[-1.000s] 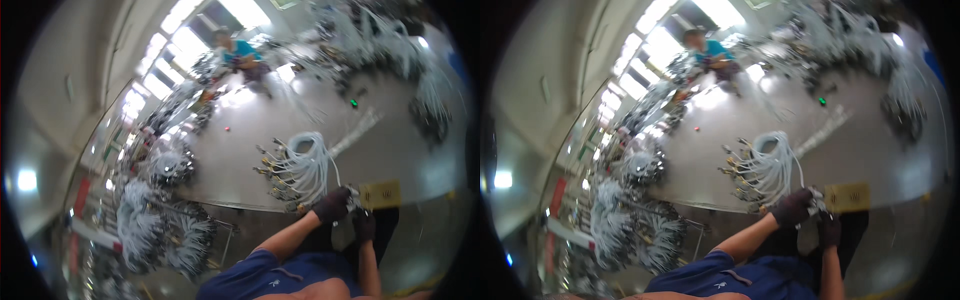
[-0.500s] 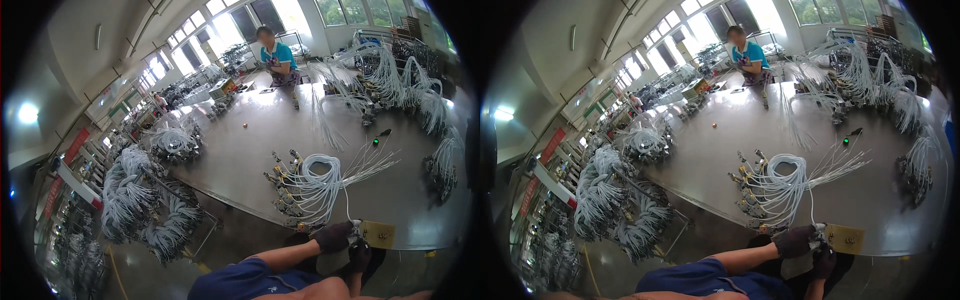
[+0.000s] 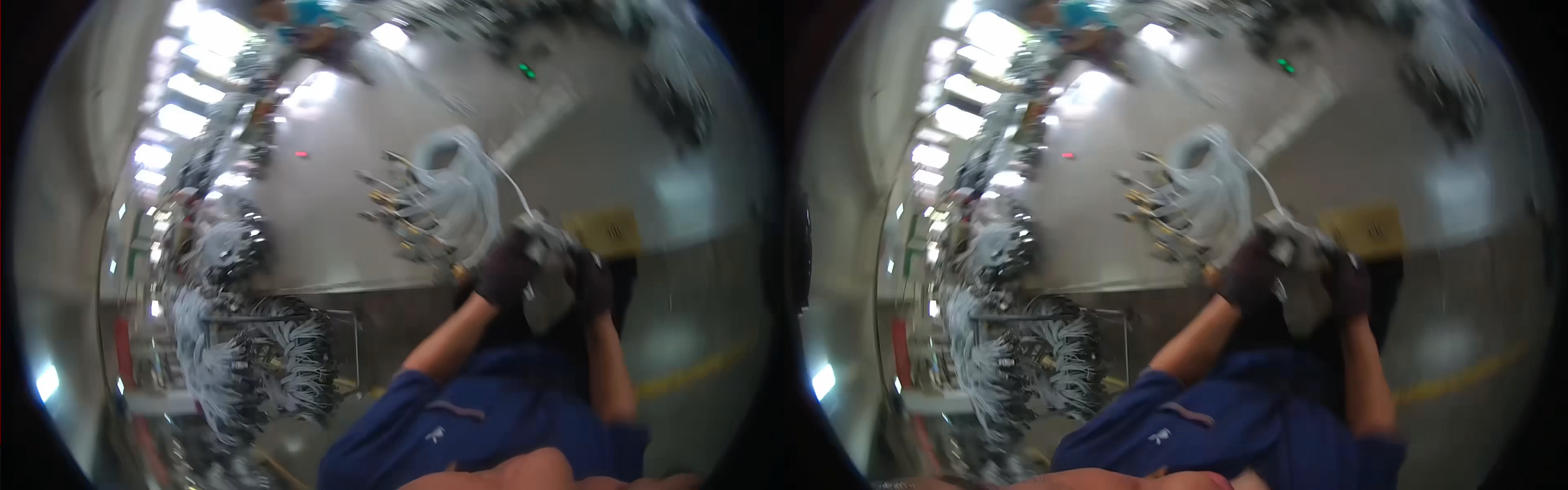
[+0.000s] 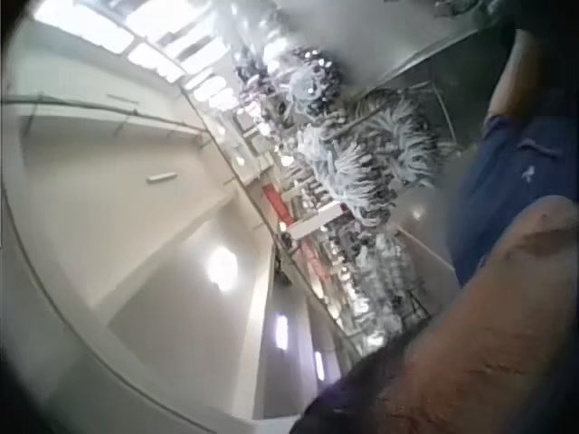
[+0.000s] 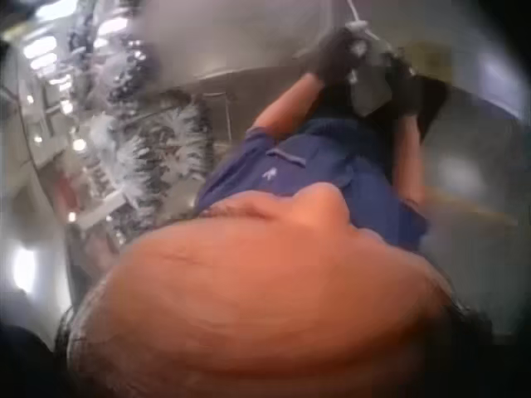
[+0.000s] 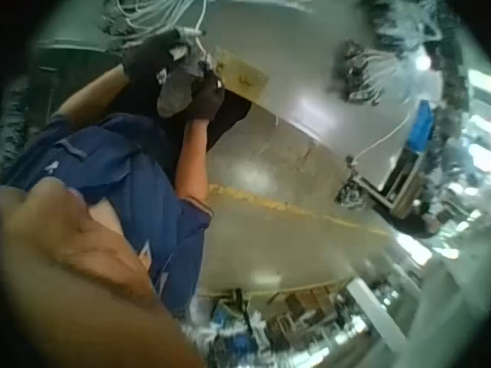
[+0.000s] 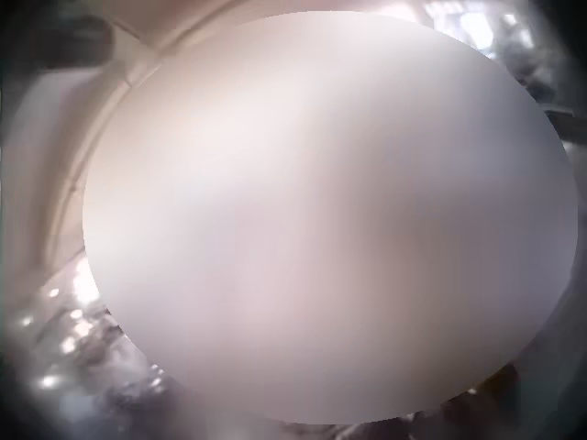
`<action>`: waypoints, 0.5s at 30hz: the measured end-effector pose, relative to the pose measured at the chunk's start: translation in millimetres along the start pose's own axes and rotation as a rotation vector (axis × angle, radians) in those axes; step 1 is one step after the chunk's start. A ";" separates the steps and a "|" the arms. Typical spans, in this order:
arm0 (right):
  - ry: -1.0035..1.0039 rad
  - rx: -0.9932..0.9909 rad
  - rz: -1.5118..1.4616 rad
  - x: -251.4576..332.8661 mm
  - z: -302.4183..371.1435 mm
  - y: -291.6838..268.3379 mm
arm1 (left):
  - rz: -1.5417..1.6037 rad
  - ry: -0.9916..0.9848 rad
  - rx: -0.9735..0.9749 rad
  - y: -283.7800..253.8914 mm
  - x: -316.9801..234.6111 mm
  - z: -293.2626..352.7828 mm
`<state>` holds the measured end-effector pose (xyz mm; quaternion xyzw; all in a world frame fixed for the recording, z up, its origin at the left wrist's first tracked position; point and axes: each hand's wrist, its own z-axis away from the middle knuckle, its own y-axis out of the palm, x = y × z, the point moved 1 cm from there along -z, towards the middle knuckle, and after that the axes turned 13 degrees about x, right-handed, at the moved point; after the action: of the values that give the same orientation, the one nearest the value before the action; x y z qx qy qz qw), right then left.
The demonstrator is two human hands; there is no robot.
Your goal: Arranging and securing bundles of wires onto an assembly jig.
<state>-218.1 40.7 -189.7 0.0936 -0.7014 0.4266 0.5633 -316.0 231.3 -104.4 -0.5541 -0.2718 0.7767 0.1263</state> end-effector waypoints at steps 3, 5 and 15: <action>0.396 -0.127 -1.083 10.9 7.2 0.0 | 0.290 0.093 -0.034 0.4 -4.3 7.2; 0.429 -0.178 -1.131 23.8 5.3 -2.8 | 0.287 0.143 -0.077 -2.6 -10.8 4.7; 0.439 -0.161 -1.187 24.3 4.1 0.4 | 0.248 0.051 0.097 6.0 -18.6 -4.8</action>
<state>-229.7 46.6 -168.8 0.3342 -0.4283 -0.0031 0.8396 -304.3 218.4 -94.2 -0.5962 -0.1601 0.7842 0.0630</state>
